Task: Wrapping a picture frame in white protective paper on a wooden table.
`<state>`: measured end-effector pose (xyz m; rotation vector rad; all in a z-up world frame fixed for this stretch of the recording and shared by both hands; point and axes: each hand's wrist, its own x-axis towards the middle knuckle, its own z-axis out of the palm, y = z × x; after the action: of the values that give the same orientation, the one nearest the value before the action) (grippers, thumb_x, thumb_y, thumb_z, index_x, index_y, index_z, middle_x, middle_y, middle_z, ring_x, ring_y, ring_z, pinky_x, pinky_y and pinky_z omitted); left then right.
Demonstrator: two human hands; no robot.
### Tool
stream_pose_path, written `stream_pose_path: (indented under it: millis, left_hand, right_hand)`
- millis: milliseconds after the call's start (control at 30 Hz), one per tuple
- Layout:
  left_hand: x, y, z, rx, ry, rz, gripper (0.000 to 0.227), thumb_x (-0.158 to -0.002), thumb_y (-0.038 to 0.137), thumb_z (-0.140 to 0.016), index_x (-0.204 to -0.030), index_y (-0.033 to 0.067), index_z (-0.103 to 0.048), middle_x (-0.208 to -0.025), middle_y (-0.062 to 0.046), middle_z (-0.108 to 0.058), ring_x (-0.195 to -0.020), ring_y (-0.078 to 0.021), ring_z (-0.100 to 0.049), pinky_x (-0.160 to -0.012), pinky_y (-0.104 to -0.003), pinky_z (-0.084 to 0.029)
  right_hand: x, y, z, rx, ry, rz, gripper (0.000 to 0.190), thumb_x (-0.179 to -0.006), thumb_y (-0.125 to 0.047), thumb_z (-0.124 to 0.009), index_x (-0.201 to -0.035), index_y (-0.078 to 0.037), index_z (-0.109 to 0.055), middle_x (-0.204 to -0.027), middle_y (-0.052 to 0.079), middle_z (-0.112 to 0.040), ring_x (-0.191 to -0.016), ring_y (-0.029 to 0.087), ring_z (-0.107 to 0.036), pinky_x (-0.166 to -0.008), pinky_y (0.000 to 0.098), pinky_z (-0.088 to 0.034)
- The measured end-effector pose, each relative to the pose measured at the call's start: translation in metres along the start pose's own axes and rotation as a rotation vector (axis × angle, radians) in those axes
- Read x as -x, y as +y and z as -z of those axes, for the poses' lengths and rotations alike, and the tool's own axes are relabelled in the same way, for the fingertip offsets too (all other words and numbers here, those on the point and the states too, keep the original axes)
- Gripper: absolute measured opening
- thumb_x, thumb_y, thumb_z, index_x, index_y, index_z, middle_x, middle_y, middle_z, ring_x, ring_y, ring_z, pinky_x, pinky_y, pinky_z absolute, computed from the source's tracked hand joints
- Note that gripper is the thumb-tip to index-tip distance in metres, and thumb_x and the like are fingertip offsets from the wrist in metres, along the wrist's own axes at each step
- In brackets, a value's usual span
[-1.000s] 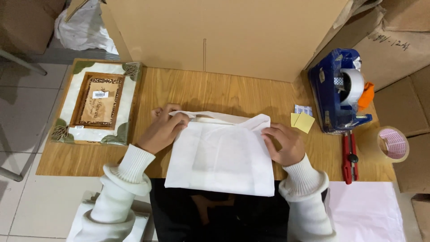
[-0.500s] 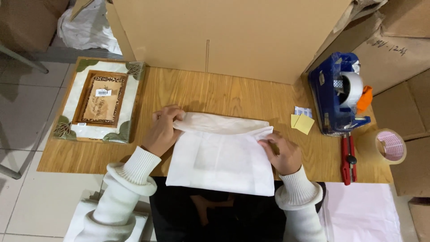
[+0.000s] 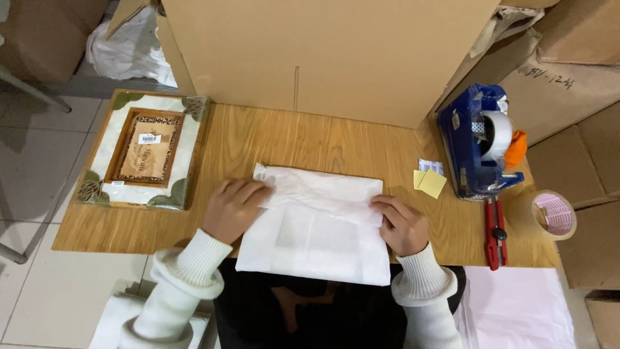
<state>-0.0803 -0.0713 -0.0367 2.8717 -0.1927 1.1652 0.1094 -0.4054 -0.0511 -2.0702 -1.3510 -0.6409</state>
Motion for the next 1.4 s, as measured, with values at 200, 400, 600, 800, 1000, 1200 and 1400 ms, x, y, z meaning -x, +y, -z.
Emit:
stream_pose_path:
  millis: [200, 400, 600, 800, 1000, 1200, 1400]
  left_hand:
    - [0.003, 0.028, 0.026, 0.099, -0.01, 0.143, 0.011, -0.092, 0.018, -0.073, -0.101, 0.0156, -0.079, -0.109, -0.002, -0.075, -0.104, -0.0241, -0.071, -0.084, -0.035, -0.056]
    - [0.021, 0.046, 0.027, 0.197, -0.159, 0.324, 0.044, -0.096, 0.042, -0.066, -0.13, 0.0139, -0.071, -0.133, -0.013, -0.068, -0.127, -0.0326, -0.062, -0.105, -0.046, -0.05]
    - [0.022, 0.083, 0.028, 0.049, -0.392, 0.422, 0.07, -0.105, 0.058, -0.028, -0.157, 0.0117, -0.035, -0.165, -0.016, -0.032, -0.155, -0.0338, -0.025, -0.123, -0.059, -0.016]
    - [0.018, 0.106, 0.023, -0.073, -0.384, 0.504, 0.086, -0.1, 0.068, -0.025, -0.16, 0.0062, -0.028, -0.168, -0.02, -0.023, -0.155, -0.0395, -0.021, -0.119, -0.063, -0.021]
    - [0.015, 0.115, 0.017, -0.087, -0.267, 0.521, 0.092, -0.097, 0.07, -0.039, -0.158, 0.0016, -0.03, -0.167, -0.022, -0.027, -0.154, -0.0413, -0.027, -0.117, -0.056, -0.035]
    - [0.013, 0.076, 0.003, 0.113, -0.133, 0.327, 0.069, -0.101, 0.048, -0.059, -0.155, 0.0081, -0.041, -0.161, -0.017, -0.041, -0.151, -0.0389, -0.038, -0.119, -0.051, -0.038]
    - [-0.007, 0.011, -0.04, 0.143, -0.307, 0.144, 0.051, -0.105, 0.044, -0.049, -0.15, 0.0205, -0.052, -0.16, -0.003, -0.045, -0.151, -0.0326, -0.035, -0.122, -0.065, -0.018]
  right_hand:
    - [-0.008, -0.005, 0.005, -0.005, -0.003, -0.024, 0.023, -0.08, -0.008, -0.068, -0.095, -0.023, -0.077, -0.103, -0.013, -0.076, -0.076, 0.012, -0.072, -0.068, 0.0223, -0.057]
    - [-0.016, -0.01, 0.014, -0.185, 0.013, 0.03, 0.022, -0.084, -0.008, -0.056, -0.086, -0.016, -0.076, -0.095, -0.002, -0.076, -0.082, 0.025, -0.069, -0.074, 0.0284, -0.058]
    - [-0.026, -0.025, 0.019, -0.183, 0.006, -0.033, 0.026, -0.097, -0.023, -0.061, -0.088, -0.004, -0.076, -0.096, 0.007, -0.077, -0.086, 0.024, -0.064, -0.07, 0.0337, -0.054]
    - [-0.031, -0.024, 0.018, -0.347, -0.063, -0.03, 0.015, -0.094, -0.007, -0.067, -0.082, 0.0, -0.062, -0.124, 0.019, -0.068, -0.121, 0.037, -0.062, -0.102, 0.0459, -0.051]
    - [-0.029, -0.028, 0.023, -0.446, -0.113, -0.114, 0.01, -0.097, -0.005, -0.059, -0.096, 0.003, -0.066, -0.129, 0.021, -0.069, -0.132, 0.038, -0.061, -0.113, 0.0471, -0.05]
    - [-0.006, -0.038, 0.042, -0.362, -0.162, -0.187, 0.023, -0.103, -0.017, -0.05, -0.101, -0.002, -0.068, -0.136, 0.017, -0.066, -0.133, 0.037, -0.06, -0.111, 0.0487, -0.048]
    - [0.045, -0.069, 0.047, -0.098, -0.103, -0.171, 0.029, -0.096, -0.022, -0.058, -0.122, -0.021, -0.07, -0.143, 0.003, -0.063, -0.126, 0.027, -0.057, -0.102, 0.0427, -0.041]
